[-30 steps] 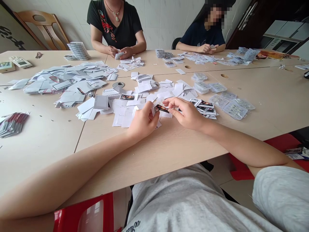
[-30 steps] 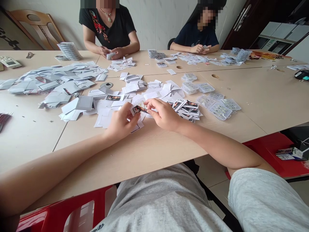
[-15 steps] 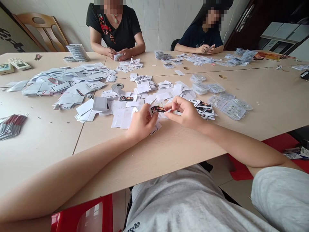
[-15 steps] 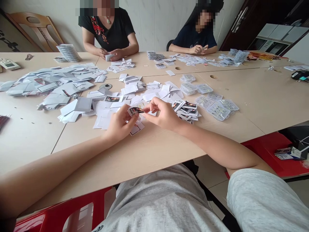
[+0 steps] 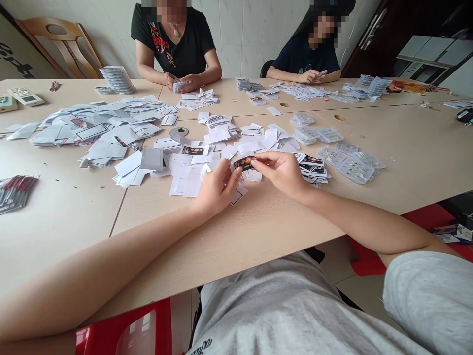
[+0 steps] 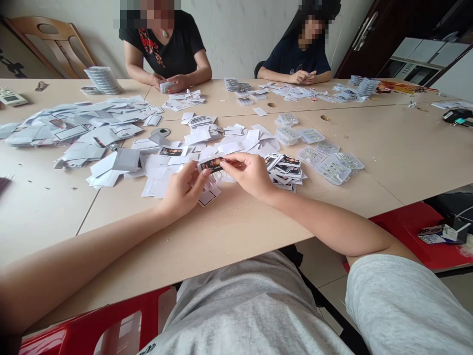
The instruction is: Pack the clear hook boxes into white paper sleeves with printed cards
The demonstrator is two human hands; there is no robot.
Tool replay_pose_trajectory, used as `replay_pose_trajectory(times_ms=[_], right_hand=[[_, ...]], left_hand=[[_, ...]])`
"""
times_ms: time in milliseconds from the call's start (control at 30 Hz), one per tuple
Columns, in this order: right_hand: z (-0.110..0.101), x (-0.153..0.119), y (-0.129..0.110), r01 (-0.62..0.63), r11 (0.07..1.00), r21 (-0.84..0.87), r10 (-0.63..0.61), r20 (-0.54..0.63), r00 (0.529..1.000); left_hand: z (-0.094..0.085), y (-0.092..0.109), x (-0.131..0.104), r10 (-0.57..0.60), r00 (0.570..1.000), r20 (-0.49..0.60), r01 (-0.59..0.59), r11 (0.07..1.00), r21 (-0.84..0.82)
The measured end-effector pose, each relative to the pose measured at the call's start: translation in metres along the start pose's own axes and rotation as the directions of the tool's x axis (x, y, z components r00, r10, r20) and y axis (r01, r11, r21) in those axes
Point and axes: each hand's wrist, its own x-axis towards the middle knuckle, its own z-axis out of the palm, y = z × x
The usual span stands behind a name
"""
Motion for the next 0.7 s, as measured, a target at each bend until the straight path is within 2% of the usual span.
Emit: replay_pose_trajectory(times_ms=[167, 300, 500, 700], right_hand=[[-0.001, 0.002, 0.000, 0.096, 0.994, -0.053, -0.098, -0.041, 0.994], [0.000, 0.000, -0.001, 0.120, 0.989, -0.084, -0.122, -0.017, 0.992], [0.003, -0.007, -0.010, 0.143, 0.959, -0.244, -0.126, 0.081, 0.989], [0.003, -0.009, -0.011, 0.156, 0.944, -0.291, -0.121, 0.137, 0.983]], left_hand=[[0.001, -0.003, 0.002, -0.098, 0.995, 0.020, 0.098, 0.995, -0.023], [0.001, -0.003, 0.005, -0.164, 0.986, 0.023, 0.165, 0.984, -0.068], [0.002, -0.002, 0.004, -0.127, 0.992, 0.017, 0.128, 0.992, -0.017], [0.002, -0.001, 0.003, -0.112, 0.994, 0.018, 0.112, 0.994, -0.001]])
